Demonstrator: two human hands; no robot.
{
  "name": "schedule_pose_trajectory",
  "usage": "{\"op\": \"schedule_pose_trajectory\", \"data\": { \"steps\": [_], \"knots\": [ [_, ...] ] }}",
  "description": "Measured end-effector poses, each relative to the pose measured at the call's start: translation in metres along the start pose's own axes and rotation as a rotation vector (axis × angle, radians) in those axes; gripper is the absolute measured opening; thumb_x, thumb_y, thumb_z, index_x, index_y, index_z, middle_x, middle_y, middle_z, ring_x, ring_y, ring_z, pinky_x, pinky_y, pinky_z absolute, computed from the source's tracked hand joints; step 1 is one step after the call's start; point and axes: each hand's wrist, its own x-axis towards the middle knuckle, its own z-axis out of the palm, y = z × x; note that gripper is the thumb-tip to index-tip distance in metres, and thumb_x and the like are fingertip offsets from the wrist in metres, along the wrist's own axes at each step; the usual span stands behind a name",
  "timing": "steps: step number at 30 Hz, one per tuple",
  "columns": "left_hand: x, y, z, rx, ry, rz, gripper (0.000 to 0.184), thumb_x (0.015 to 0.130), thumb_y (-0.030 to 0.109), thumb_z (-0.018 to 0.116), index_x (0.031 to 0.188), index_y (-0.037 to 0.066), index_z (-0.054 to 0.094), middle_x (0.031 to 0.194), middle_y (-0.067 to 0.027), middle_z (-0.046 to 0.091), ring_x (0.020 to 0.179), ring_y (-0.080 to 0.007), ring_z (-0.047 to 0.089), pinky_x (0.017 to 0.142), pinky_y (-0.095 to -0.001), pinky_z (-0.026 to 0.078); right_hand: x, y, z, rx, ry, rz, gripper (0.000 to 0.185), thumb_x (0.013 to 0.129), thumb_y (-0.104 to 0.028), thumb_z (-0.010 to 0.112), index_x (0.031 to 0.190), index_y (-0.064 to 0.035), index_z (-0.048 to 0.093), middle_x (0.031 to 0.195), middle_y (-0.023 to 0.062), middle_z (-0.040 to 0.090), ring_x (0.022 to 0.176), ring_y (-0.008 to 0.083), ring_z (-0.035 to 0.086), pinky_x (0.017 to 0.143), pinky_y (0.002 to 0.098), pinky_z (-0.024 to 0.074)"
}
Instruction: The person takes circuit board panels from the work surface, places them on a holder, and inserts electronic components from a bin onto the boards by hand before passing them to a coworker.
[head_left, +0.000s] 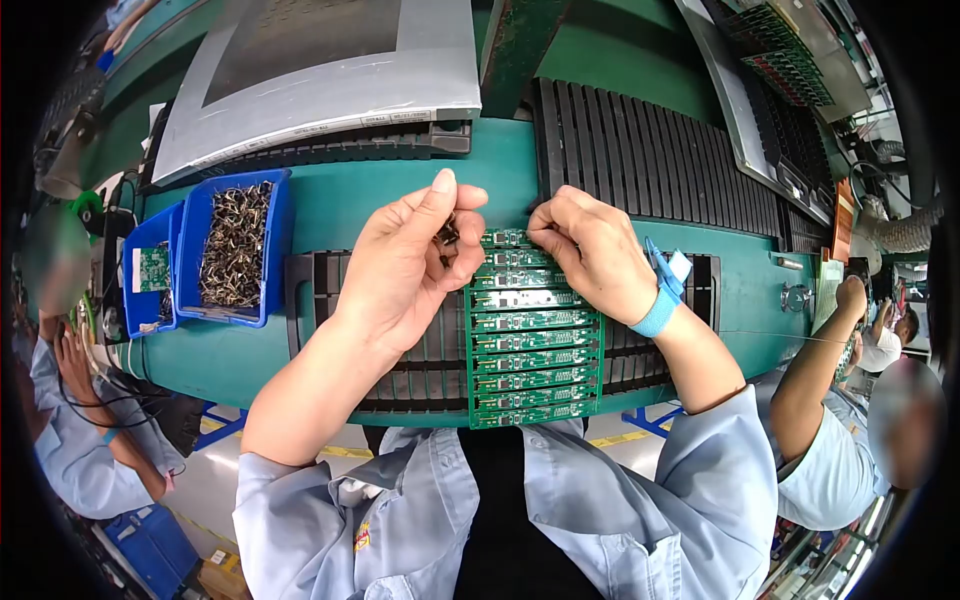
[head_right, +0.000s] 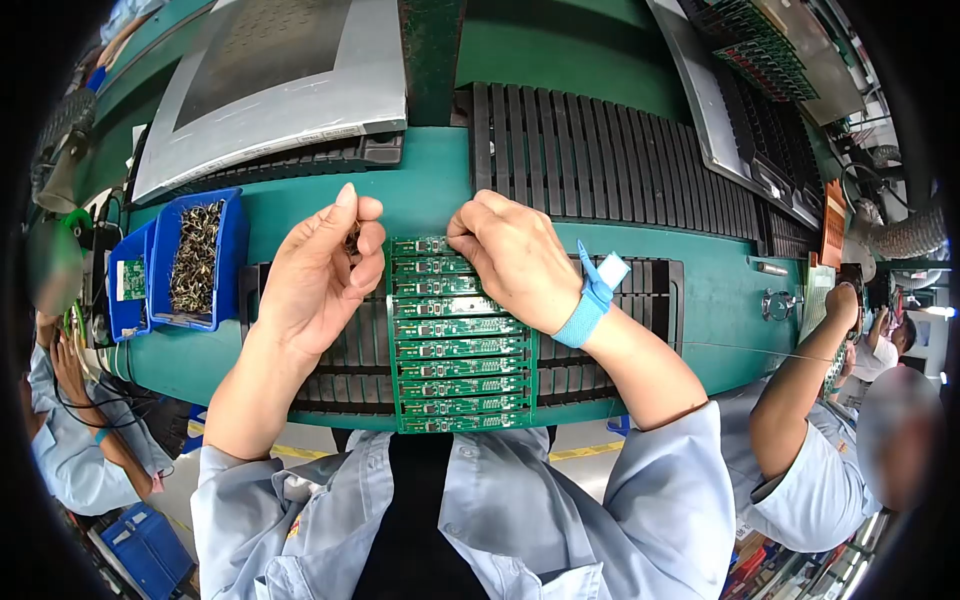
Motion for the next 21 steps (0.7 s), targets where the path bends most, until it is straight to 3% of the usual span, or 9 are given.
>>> {"op": "schedule_pose_trajectory", "data": {
  "steps": [6,11,18,21],
  "knots": [
    [-0.001,0.002,-0.002,0.052,-0.053,0.003,0.027,0.099,0.024,0.049,0.094,0.000,0.061,0.065,-0.0043,0.052,0.048,-0.0074,0.039,0.042,-0.0164,0.030,0.001,-0.004,-0.001,-0.042,-0.018,0.013,0.007,0.076,0.007,0.059,0.078,0.0008,0.055,0.075,0.0081,0.055,0.058,0.0219,0.049,0.055,0.0311,0.0412],
    [0.001,0.000,-0.004,0.010,-0.088,-0.005,0.027,0.099,0.025,0.049,0.095,0.001,0.061,0.064,-0.0031,0.050,0.048,-0.0064,0.036,0.043,-0.0166,0.027,0.002,-0.004,-0.001,-0.104,-0.027,-0.016,0.009,0.076,0.007,0.059,0.079,0.0003,0.055,0.076,0.0088,0.054,0.058,0.0240,0.049,0.055,0.0328,0.0416],
    [0.002,-0.004,-0.003,0.032,-0.095,-0.012,0.026,0.099,0.025,0.049,0.096,0.002,0.060,0.064,-0.0024,0.049,0.051,-0.0076,0.037,0.046,-0.0190,0.028,0.004,-0.014,0.000,-0.292,-0.056,-0.115,0.003,0.082,-0.005,0.054,0.081,-0.0037,0.052,0.075,0.0106,0.049,0.064,0.0287,0.052,0.061,0.0380,0.0449],
    [0.008,-0.011,-0.008,-0.008,-0.154,0.013,0.027,0.099,0.026,0.050,0.096,0.001,0.060,0.065,-0.0034,0.050,0.052,-0.0086,0.038,0.046,-0.0194,0.029,0.003,-0.015,0.002,-0.291,-0.048,-0.107,0.005,0.080,-0.003,0.059,0.083,-0.0042,0.056,0.076,0.0094,0.051,0.062,0.0278,0.052,0.060,0.0372,0.0448]
  ]
}}
